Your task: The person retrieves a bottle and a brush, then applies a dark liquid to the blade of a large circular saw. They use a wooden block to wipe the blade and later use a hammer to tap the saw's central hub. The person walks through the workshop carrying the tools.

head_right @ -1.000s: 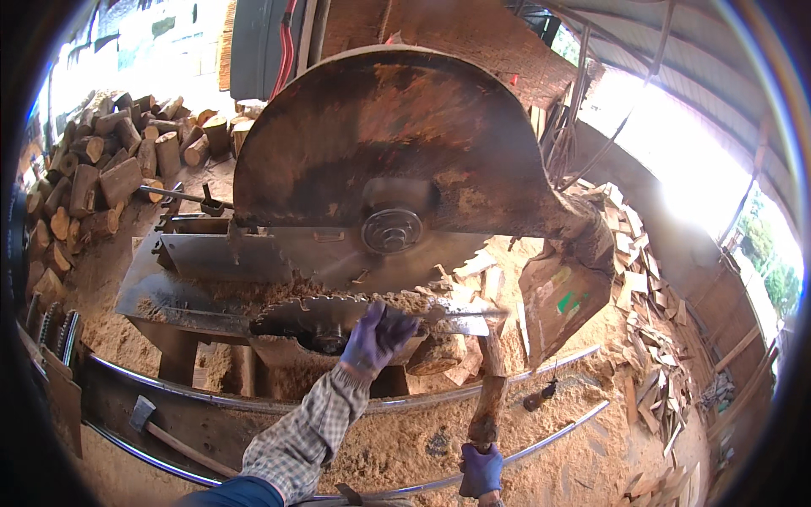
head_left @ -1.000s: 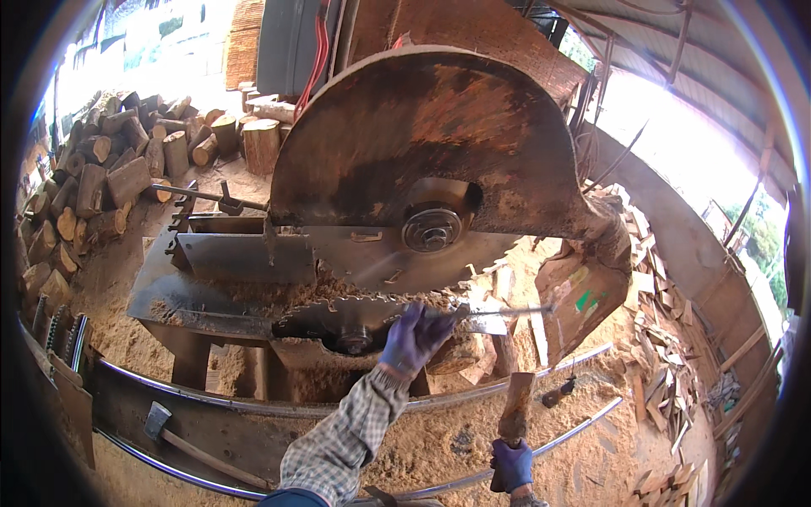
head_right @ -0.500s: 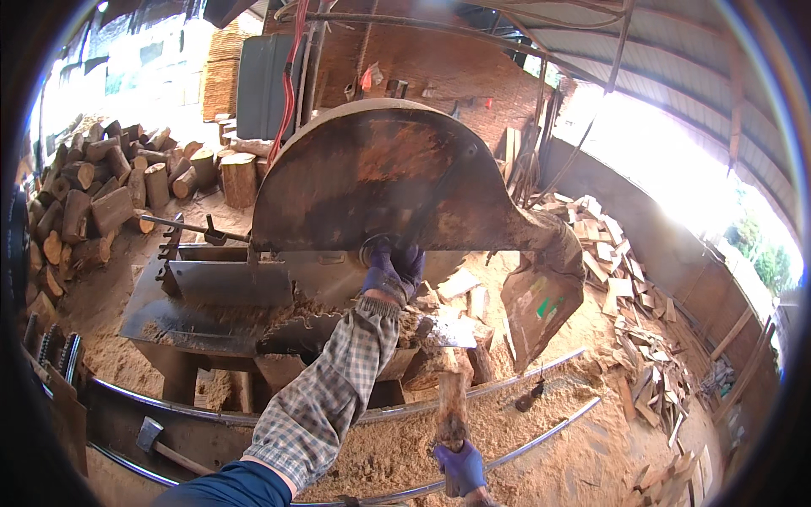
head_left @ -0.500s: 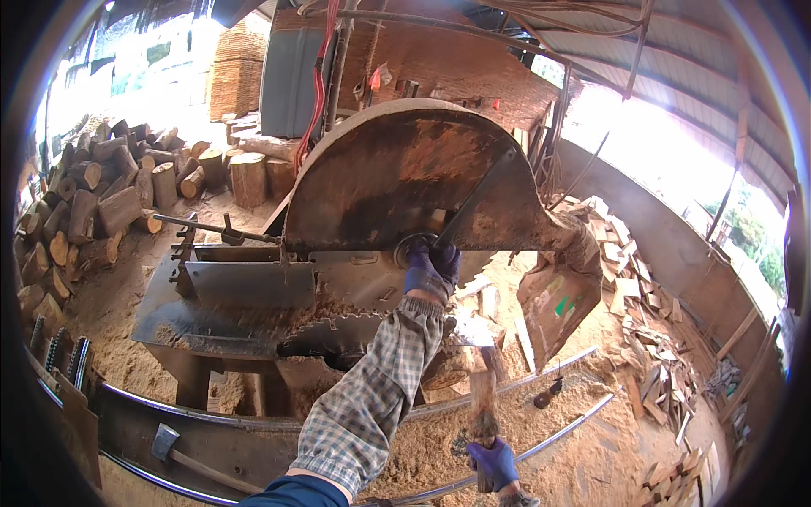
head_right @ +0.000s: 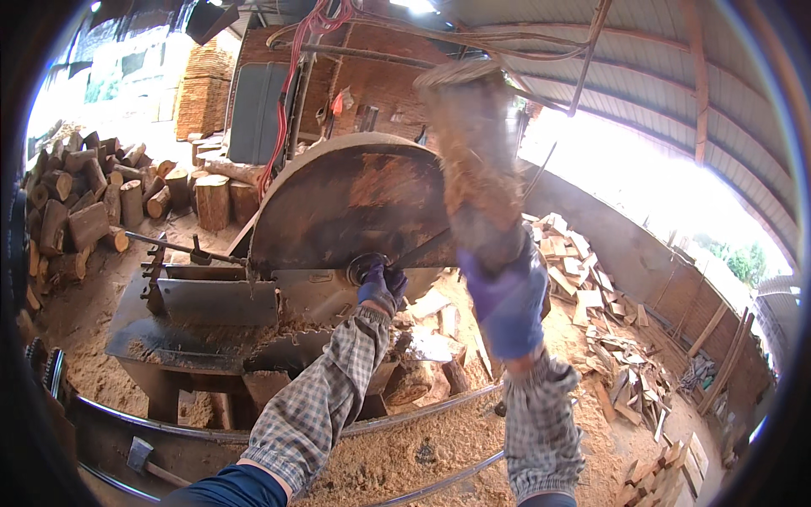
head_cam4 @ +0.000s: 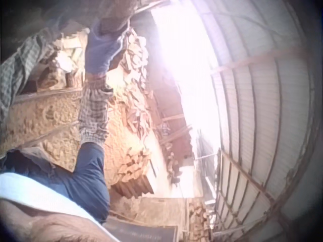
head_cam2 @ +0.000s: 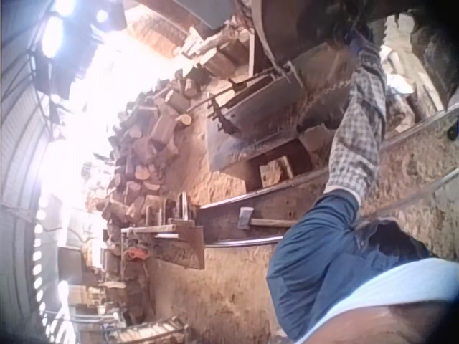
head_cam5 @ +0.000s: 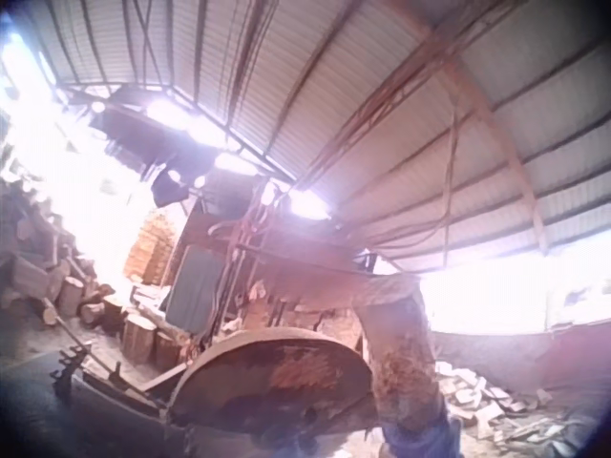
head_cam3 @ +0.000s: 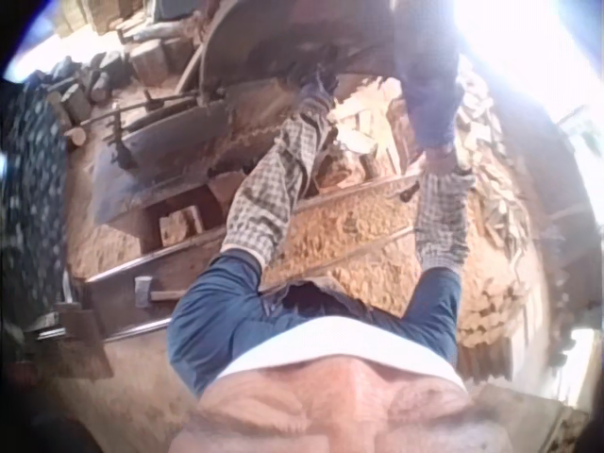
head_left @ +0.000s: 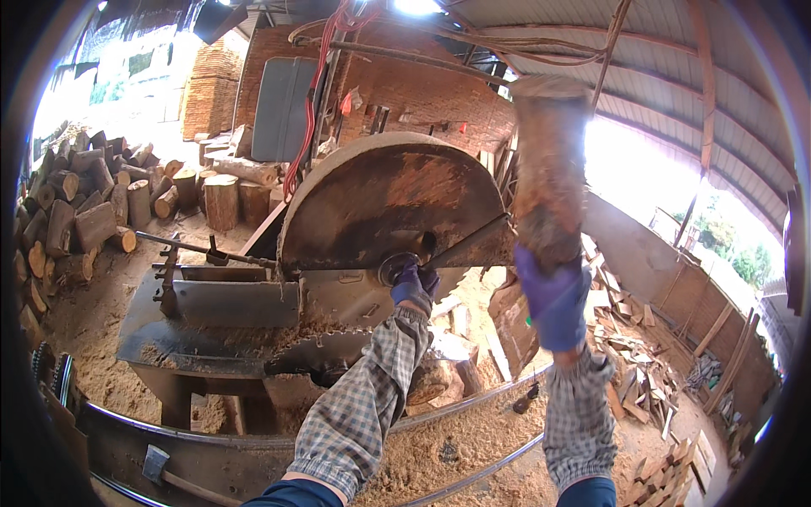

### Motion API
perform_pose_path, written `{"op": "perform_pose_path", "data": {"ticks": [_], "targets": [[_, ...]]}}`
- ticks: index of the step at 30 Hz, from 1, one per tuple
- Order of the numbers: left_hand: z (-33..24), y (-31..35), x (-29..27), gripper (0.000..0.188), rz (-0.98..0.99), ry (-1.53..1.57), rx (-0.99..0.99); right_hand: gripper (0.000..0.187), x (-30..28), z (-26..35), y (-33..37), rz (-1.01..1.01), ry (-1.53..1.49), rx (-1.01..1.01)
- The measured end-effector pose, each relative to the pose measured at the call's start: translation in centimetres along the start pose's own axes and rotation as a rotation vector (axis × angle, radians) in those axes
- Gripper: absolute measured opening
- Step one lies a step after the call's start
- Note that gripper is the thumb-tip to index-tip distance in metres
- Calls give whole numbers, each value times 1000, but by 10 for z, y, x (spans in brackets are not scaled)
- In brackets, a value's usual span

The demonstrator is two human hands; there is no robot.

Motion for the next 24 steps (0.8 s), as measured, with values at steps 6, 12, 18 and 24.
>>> {"op": "perform_pose_path", "data": {"ticks": [6,12,18,24], "targets": [[-39,-58,-37,16,159,-31,54,48,70,-145,19,484,498,192],[7,0,-16,32,-16,-144,113,38,49,-204,151,444,-229,925],[-4,19,-9,29,3,-51,-9,22,31,-155,230,455,-599,1178],[-13,25,-8,31,60,-59,-10,26,47,-188,268,354,-1169,1506]]}}
Point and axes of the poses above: each hand's wrist, its own y-axis away from the middle knuckle, its own x-axis out of the palm, z = x × y, the point moved 5 cm from there along -y, towards the middle knuckle, and after that the axes turned 4 degrees about x, right-handed, at the moved point
